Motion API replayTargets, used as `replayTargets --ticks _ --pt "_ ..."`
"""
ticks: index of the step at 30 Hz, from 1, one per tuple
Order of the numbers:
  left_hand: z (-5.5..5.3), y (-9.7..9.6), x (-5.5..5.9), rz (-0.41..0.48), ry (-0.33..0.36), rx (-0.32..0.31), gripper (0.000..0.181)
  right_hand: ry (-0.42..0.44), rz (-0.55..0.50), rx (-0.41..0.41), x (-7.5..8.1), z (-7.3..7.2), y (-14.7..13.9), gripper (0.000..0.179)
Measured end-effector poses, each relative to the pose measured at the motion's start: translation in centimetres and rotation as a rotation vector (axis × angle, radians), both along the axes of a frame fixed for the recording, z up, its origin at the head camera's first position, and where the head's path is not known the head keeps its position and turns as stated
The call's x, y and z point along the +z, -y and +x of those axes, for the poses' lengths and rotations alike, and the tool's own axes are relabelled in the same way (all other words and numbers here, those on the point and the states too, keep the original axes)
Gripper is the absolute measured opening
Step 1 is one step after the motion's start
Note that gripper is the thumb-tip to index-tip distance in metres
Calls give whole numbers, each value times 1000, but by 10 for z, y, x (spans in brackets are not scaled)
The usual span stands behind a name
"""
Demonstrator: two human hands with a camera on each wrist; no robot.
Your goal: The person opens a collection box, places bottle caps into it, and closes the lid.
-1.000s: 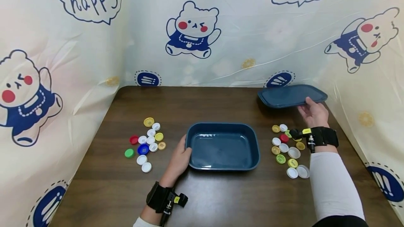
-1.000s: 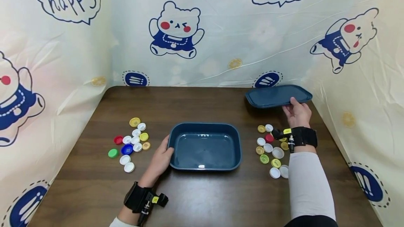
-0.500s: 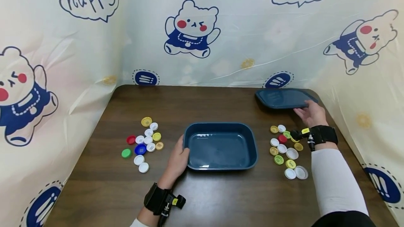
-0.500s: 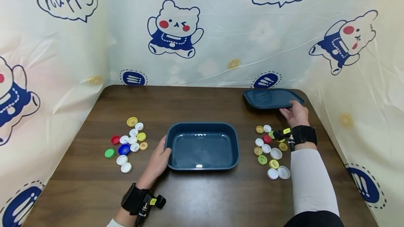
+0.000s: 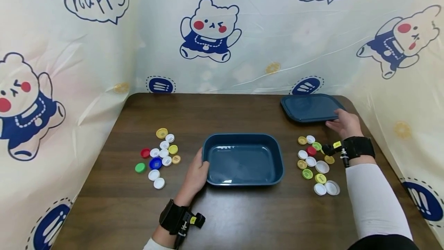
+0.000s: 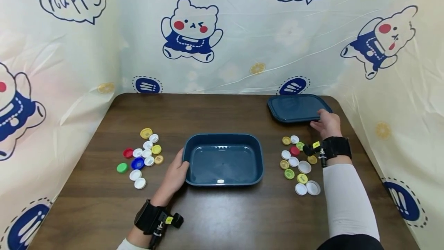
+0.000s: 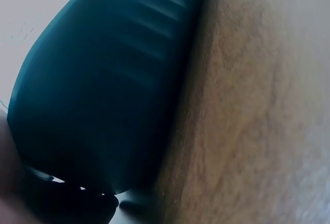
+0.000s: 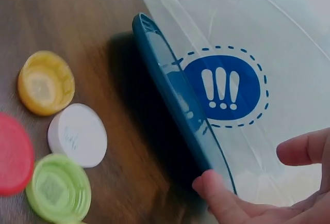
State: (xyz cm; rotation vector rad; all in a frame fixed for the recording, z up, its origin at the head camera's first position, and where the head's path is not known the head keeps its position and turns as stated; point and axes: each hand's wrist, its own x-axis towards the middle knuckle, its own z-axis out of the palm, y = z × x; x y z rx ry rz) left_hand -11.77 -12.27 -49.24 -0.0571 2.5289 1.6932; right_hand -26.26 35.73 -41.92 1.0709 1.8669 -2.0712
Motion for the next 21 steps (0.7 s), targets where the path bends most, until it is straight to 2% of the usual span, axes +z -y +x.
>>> replayTargets --ticks 3,6,11,13,15,17,21 --pt "0 -2 1 4 0 -10 62 -45 161 118 -5 5 -1 67" --pt "-1 -3 2 -9 -14 -20 62 -94 359 283 -8 11 1 62" --pt "-4 -1 3 -54 6 -27 63 -107 781 687 -7 20 10 54" --pt "-5 -2 3 -64 1 -26 63 -126 906 835 -7 23 14 51" --pt "-5 -2 3 -71 8 -17 63 -153 974 950 -9 24 19 48" --pt "-4 -1 3 -72 14 -7 63 -167 999 1039 -11 25 23 44" --pt "-2 -1 4 -66 33 -9 63 -176 1032 1159 -16 29 29 42"
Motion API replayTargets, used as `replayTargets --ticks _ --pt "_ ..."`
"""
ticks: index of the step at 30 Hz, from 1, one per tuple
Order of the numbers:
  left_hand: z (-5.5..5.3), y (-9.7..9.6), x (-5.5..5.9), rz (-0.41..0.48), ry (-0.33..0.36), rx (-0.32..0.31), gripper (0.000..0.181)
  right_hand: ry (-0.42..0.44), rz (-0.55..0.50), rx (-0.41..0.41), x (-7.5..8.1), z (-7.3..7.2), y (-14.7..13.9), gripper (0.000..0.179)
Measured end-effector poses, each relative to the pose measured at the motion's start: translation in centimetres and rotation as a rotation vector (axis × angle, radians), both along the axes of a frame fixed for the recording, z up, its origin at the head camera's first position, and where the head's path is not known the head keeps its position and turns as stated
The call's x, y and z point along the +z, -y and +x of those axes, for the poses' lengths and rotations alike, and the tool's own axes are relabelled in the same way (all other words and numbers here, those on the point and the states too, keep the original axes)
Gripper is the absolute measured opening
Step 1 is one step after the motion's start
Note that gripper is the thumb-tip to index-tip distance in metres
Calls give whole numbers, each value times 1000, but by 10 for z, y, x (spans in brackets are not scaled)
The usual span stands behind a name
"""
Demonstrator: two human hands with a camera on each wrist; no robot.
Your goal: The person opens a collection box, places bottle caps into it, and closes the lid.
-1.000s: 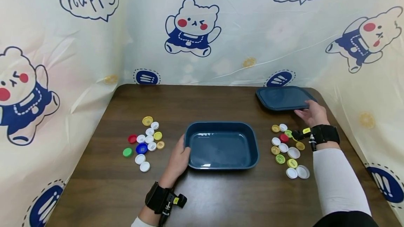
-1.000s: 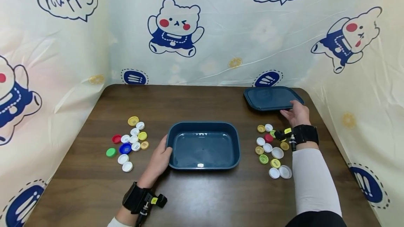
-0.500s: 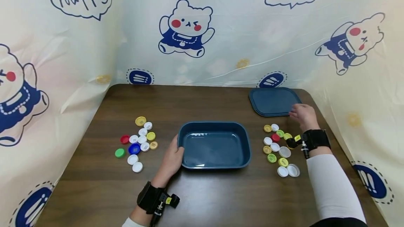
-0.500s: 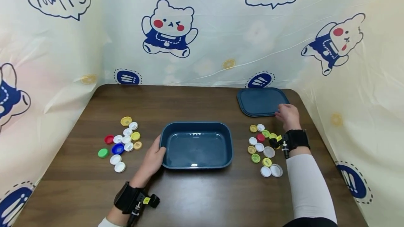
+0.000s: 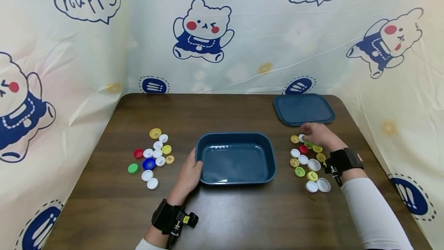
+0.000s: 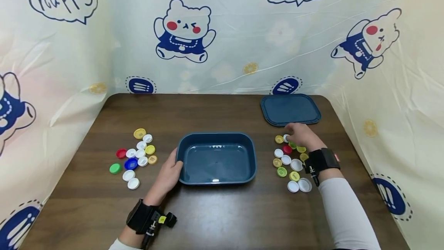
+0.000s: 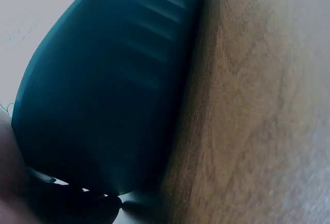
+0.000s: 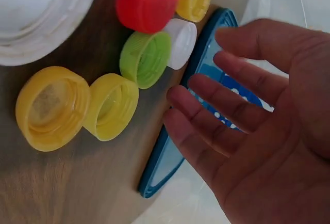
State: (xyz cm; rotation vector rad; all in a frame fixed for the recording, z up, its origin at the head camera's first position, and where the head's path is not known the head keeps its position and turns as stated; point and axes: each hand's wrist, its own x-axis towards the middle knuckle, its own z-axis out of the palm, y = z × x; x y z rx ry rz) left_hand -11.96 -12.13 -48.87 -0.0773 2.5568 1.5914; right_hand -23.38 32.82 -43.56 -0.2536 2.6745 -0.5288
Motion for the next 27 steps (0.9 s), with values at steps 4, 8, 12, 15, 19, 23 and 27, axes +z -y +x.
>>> replayTargets --ticks 4,8,12,15,19,23,27 --pt "-1 -1 0 5 -4 -16 63 -30 50 55 -3 2 3 41" --pt "-1 -1 1 13 -8 -16 64 -52 70 74 -6 0 4 41" --pt "0 0 -1 13 -12 -4 64 -45 73 69 -10 -4 6 41" --pt "0 0 -1 9 -16 1 64 -35 77 62 -12 -5 7 41" --pt "0 1 0 22 -25 -3 64 -31 84 62 -12 -6 8 40" --pt "0 1 0 28 -23 -7 63 -29 76 63 -14 -5 9 38" --pt "2 2 0 17 -14 -8 64 -30 80 53 -17 -4 9 37"
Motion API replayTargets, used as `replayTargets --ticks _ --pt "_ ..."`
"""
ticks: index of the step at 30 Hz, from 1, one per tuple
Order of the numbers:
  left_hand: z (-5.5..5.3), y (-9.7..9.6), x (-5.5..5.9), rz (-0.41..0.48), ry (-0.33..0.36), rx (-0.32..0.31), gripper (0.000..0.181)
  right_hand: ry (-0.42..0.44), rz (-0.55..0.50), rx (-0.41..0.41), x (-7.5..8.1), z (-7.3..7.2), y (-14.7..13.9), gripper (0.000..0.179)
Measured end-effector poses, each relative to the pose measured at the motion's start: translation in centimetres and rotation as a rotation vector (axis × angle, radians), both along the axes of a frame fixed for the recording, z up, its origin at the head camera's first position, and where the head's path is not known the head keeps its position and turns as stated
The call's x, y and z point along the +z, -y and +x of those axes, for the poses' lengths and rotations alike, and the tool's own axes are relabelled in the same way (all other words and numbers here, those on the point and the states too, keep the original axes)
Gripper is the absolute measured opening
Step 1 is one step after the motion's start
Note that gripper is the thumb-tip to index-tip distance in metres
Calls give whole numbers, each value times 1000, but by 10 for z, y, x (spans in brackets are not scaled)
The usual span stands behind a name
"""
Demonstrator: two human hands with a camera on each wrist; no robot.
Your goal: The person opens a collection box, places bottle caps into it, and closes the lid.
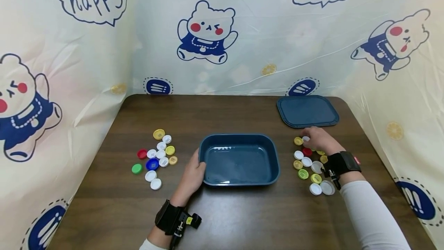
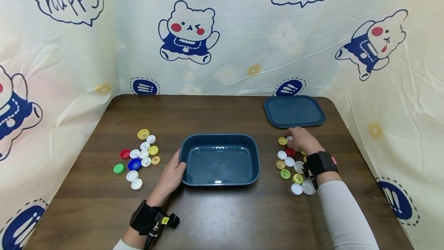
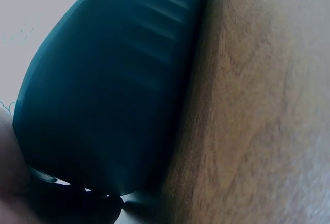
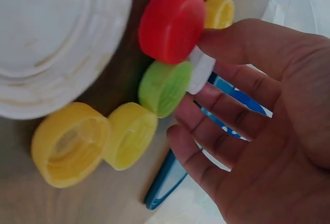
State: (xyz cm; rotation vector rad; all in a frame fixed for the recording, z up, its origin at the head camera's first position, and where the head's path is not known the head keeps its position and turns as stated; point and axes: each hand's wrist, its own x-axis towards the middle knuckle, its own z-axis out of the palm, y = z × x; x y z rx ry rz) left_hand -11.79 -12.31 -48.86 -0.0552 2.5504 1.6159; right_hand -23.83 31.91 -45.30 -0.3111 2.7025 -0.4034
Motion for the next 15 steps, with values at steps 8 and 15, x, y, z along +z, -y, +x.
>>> replayTargets --ticks 8,15 --pt "2 1 -1 0 -7 12 63 -27 -7 -27 -6 -1 0 34" --pt "1 1 -1 -7 -13 0 63 -56 0 -21 6 0 3 29"
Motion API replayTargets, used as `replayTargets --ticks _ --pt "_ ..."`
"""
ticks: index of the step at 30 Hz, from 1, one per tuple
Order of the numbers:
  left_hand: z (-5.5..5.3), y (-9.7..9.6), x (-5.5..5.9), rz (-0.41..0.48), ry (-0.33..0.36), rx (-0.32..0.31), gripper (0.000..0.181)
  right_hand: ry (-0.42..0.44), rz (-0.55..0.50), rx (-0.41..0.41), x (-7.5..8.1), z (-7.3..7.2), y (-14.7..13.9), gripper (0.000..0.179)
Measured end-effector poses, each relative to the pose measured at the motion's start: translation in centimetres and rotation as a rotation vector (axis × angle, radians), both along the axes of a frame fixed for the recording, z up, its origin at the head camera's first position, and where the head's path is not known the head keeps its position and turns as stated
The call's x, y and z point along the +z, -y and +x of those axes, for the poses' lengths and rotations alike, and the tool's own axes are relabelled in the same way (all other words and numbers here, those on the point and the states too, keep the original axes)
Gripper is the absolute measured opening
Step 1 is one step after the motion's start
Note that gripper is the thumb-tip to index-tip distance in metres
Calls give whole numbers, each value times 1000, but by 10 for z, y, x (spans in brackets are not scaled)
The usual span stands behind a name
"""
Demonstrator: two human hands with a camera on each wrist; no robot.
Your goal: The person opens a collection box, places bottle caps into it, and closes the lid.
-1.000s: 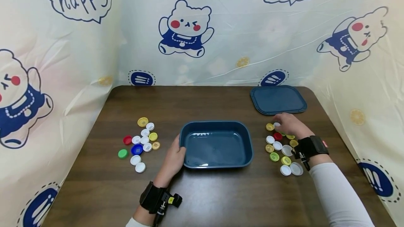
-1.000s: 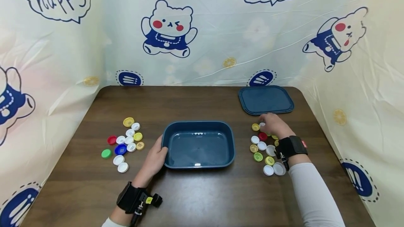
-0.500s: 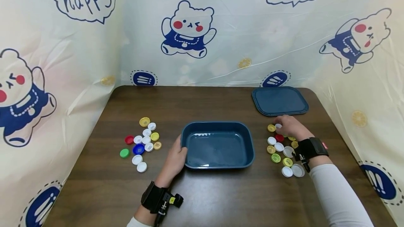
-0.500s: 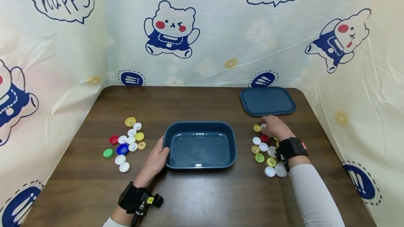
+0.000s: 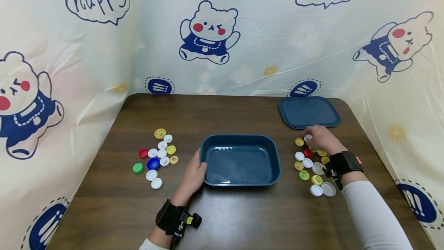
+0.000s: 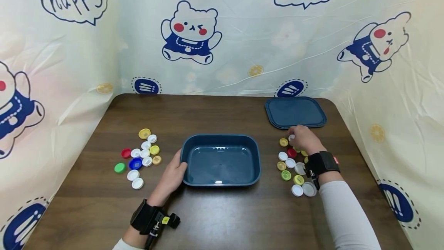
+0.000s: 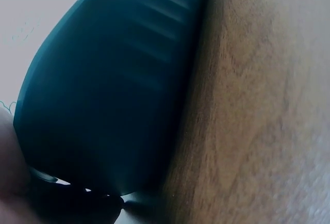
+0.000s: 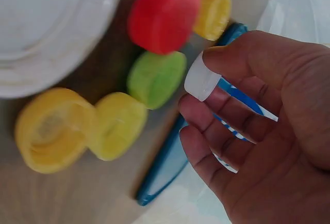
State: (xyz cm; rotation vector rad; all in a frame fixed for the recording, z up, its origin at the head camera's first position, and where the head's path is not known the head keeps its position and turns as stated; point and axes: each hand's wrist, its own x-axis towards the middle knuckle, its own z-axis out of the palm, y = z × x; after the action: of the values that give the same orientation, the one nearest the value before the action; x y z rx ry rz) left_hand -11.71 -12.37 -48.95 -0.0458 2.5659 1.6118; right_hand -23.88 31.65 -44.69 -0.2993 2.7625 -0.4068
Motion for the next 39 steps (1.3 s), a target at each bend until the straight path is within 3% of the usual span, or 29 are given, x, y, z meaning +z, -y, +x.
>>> replayTargets --ticks 7,20,31,39 --pt "-1 0 1 -11 -8 8 62 -82 -15 73 24 2 20 29" --pt "-2 0 0 7 4 3 63 -133 -37 148 56 18 93 26" --pt "-2 -2 -1 11 20 10 62 -121 -5 242 63 37 136 26" --pt "-1 -2 -1 13 12 19 62 -65 28 276 52 46 153 29"
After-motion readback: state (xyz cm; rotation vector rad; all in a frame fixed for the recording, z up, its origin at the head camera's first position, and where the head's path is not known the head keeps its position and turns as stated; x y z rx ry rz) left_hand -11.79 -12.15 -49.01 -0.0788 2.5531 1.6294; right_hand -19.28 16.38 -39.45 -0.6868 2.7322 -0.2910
